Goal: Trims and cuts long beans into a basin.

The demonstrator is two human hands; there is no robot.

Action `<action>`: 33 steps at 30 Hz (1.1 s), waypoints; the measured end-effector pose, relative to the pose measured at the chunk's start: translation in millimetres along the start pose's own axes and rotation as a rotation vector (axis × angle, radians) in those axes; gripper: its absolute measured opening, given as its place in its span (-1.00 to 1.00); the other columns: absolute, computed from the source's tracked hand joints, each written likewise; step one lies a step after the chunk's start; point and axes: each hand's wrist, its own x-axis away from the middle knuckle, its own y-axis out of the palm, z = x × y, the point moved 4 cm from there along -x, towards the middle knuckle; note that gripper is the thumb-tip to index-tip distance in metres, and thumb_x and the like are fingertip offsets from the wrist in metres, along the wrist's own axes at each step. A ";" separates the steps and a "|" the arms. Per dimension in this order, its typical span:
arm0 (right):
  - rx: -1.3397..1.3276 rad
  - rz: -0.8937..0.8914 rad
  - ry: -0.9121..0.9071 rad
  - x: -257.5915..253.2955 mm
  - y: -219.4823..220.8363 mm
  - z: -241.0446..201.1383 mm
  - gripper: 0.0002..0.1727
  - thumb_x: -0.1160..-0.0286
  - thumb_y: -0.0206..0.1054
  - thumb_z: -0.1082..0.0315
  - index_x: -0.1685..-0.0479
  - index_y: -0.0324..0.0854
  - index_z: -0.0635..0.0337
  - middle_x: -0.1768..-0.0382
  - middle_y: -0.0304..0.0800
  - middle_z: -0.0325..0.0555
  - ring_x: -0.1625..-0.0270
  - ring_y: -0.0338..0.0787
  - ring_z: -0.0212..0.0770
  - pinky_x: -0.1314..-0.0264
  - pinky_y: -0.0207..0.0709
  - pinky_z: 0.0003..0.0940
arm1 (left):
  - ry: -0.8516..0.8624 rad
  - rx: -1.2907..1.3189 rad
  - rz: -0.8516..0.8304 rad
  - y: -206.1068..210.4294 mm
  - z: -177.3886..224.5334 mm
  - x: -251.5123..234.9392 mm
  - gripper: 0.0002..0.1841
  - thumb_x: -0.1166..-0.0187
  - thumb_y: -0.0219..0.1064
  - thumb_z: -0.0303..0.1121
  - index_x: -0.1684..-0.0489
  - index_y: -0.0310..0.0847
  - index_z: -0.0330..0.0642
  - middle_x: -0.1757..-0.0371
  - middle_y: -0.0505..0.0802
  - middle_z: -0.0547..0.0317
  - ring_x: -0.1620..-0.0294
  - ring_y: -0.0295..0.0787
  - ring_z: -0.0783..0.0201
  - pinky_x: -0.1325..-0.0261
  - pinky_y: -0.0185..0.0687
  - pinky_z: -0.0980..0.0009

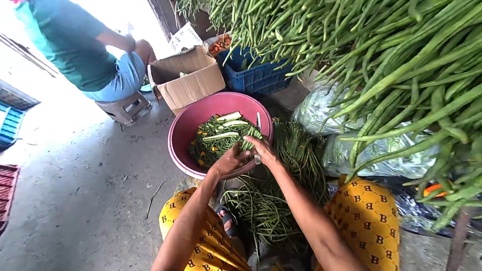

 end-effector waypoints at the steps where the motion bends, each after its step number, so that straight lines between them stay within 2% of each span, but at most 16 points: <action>1: 0.024 0.016 0.003 -5.5 3.7 0.4 -0.81 -0.55 0.46 0.29 0.14 0.69 0.26 0.56 0.60 -0.27 0.62 0.42 -0.49 0.50 0.38 -0.54 | -0.009 -0.108 0.035 -2.5 0.2 -1.3 -0.48 -0.82 0.14 -0.21 -0.59 0.25 -0.40 0.07 0.72 -0.01 0.21 0.67 0.32 -0.03 0.64 0.35; 3: 0.030 0.025 0.031 -14.4 11.2 1.2 -0.80 -0.57 0.45 0.26 0.14 0.70 0.24 0.54 0.58 -0.28 0.60 0.40 -0.47 0.49 0.36 -0.52 | -0.018 -0.292 0.104 -6.8 1.5 -2.1 -0.48 -0.84 0.11 -0.19 -0.56 0.33 -0.46 -0.07 0.77 -0.26 0.00 0.76 0.03 -0.25 0.62 0.10; 4: 0.018 0.040 0.046 -18.4 15.4 2.0 -0.82 -0.56 0.45 0.26 0.21 0.71 0.22 0.61 0.53 -0.31 0.65 0.35 -0.49 0.55 0.31 -0.54 | -0.025 -0.373 0.148 -8.6 2.1 -1.9 -0.49 -0.86 0.07 -0.19 -0.53 0.37 -0.49 -0.11 0.77 -0.36 -0.11 0.77 -0.12 -0.34 0.58 -0.02; 6: -0.002 0.045 0.090 -25.0 23.5 1.5 -0.80 -0.56 0.44 0.25 0.34 0.67 0.17 0.71 0.42 -0.37 0.73 0.27 -0.50 0.63 0.23 -0.57 | -0.041 -0.506 0.258 -9.9 3.1 -1.7 -0.52 -0.89 0.01 -0.20 -0.44 0.46 -0.51 -0.14 0.78 -0.44 -0.24 0.76 -0.28 -0.41 0.53 -0.14; 9: -0.031 -0.020 0.157 -29.3 34.9 -5.4 -0.81 -0.59 0.41 0.22 0.28 0.66 0.15 0.70 0.39 -0.38 0.76 0.25 -0.52 0.68 0.21 -0.62 | -0.084 -0.509 0.349 -15.6 3.9 -1.9 -0.57 -0.90 -0.03 -0.28 -0.38 0.50 -0.52 -0.12 0.79 -0.42 -0.24 0.76 -0.26 -0.42 0.54 -0.09; 12: -0.071 -0.127 0.167 -33.9 39.6 -7.7 -0.72 -0.67 0.35 0.07 0.25 0.63 0.09 0.76 0.35 -0.42 0.79 0.29 -0.52 0.69 0.29 -0.63 | -0.142 -0.306 0.361 -27.2 -2.0 -6.4 -0.59 -0.90 -0.05 -0.30 -0.35 0.51 -0.50 -0.02 0.78 -0.35 -0.11 0.75 -0.14 -0.35 0.54 -0.02; 14: -0.087 -0.190 0.170 -34.4 39.3 -5.6 -0.61 -0.80 0.11 -0.10 0.00 0.55 0.05 0.68 0.37 -0.40 0.73 0.35 -0.48 0.64 0.36 -0.60 | -0.138 -0.114 0.407 -34.1 -13.1 -10.6 -0.61 -0.91 -0.08 -0.31 -0.27 0.53 -0.47 0.16 0.71 -0.15 0.19 0.65 0.08 -0.08 0.58 0.12; 16: -0.041 -0.171 0.197 -31.1 35.3 0.9 -0.37 -0.82 -0.13 -0.26 -0.34 0.48 0.10 0.54 0.41 -0.32 0.66 0.38 -0.42 0.59 0.40 -0.54 | -0.132 0.097 0.466 -39.2 -22.2 -12.6 -0.63 -0.91 -0.10 -0.32 -0.26 0.52 -0.44 0.28 0.61 0.05 0.38 0.49 0.26 0.14 0.52 0.29; 17: 0.023 -0.149 0.228 -29.2 33.3 5.2 -0.30 -0.81 -0.19 -0.30 -0.36 0.46 0.13 0.49 0.43 -0.28 0.64 0.39 -0.40 0.58 0.39 -0.52 | -0.130 0.160 0.487 -41.3 -24.0 -12.9 -0.64 -0.92 -0.11 -0.31 -0.26 0.51 -0.42 0.30 0.58 0.10 0.42 0.46 0.31 0.20 0.51 0.33; 19: 0.222 -0.146 0.275 -24.3 32.0 11.0 -0.23 -0.81 -0.23 -0.31 -0.30 0.52 0.24 0.45 0.46 -0.23 0.61 0.39 -0.37 0.53 0.38 -0.49 | -0.143 0.110 0.503 -44.9 -22.2 -12.9 -0.63 -0.92 -0.10 -0.32 -0.30 0.51 -0.42 0.23 0.63 0.03 0.36 0.49 0.26 0.15 0.51 0.29; 20: 0.335 -0.183 0.276 -21.2 33.6 11.0 -0.24 -0.83 -0.22 -0.28 -0.26 0.56 0.27 0.46 0.44 -0.23 0.59 0.36 -0.37 0.50 0.35 -0.48 | -0.157 -0.004 0.494 -45.5 -18.8 -12.8 -0.63 -0.91 -0.08 -0.31 -0.32 0.51 -0.42 0.16 0.68 -0.07 0.25 0.57 0.15 0.03 0.54 0.21; 22: 0.541 -0.266 0.242 -18.0 39.2 8.9 -0.25 -0.83 -0.19 -0.28 -0.23 0.60 0.25 0.41 0.46 -0.19 0.54 0.37 -0.35 0.43 0.34 -0.44 | -0.197 -0.262 0.440 -42.9 -10.5 -12.0 -0.60 -0.90 -0.04 -0.30 -0.43 0.48 -0.45 -0.10 0.78 -0.38 -0.18 0.74 -0.20 -0.38 0.53 -0.10; 24: 0.668 -0.321 0.231 -18.8 44.5 4.2 -0.21 -0.79 -0.17 -0.34 -0.37 0.57 0.22 0.17 0.59 -0.01 0.37 0.45 -0.24 0.23 0.42 -0.31 | -0.222 -0.431 0.391 -36.7 -7.6 -11.6 -0.60 -0.89 -0.06 -0.33 -0.47 0.45 -0.42 -0.20 0.78 -0.41 -0.33 0.72 -0.28 -0.45 0.49 -0.18; 25: 0.713 -0.329 0.222 -20.7 46.5 2.7 -0.19 -0.77 -0.15 -0.36 -0.41 0.57 0.21 0.10 0.63 0.04 0.34 0.48 -0.21 0.18 0.44 -0.27 | -0.228 -0.469 0.383 -34.9 -6.3 -11.2 -0.60 -0.87 -0.07 -0.35 -0.48 0.46 -0.40 -0.23 0.77 -0.40 -0.36 0.70 -0.27 -0.47 0.48 -0.17; 28: 0.772 -0.332 0.200 -22.1 51.2 -3.0 -0.18 -0.75 -0.15 -0.37 -0.39 0.59 0.20 0.15 0.62 0.03 0.34 0.49 -0.19 0.15 0.44 -0.23 | -0.219 -0.510 0.388 -35.0 -5.5 -9.8 -0.61 -0.85 -0.05 -0.39 -0.47 0.47 -0.41 -0.23 0.77 -0.40 -0.36 0.71 -0.28 -0.45 0.50 -0.16; 33: 0.656 -0.276 0.140 -25.8 58.8 1.5 -0.23 -0.75 -0.04 -0.33 -0.22 0.68 0.24 0.22 0.62 0.01 0.37 0.45 -0.22 0.19 0.41 -0.24 | -0.214 -0.528 0.441 -38.8 -5.3 -9.1 -0.64 -0.78 0.02 -0.47 -0.44 0.48 -0.43 -0.21 0.78 -0.41 -0.32 0.72 -0.30 -0.42 0.50 -0.19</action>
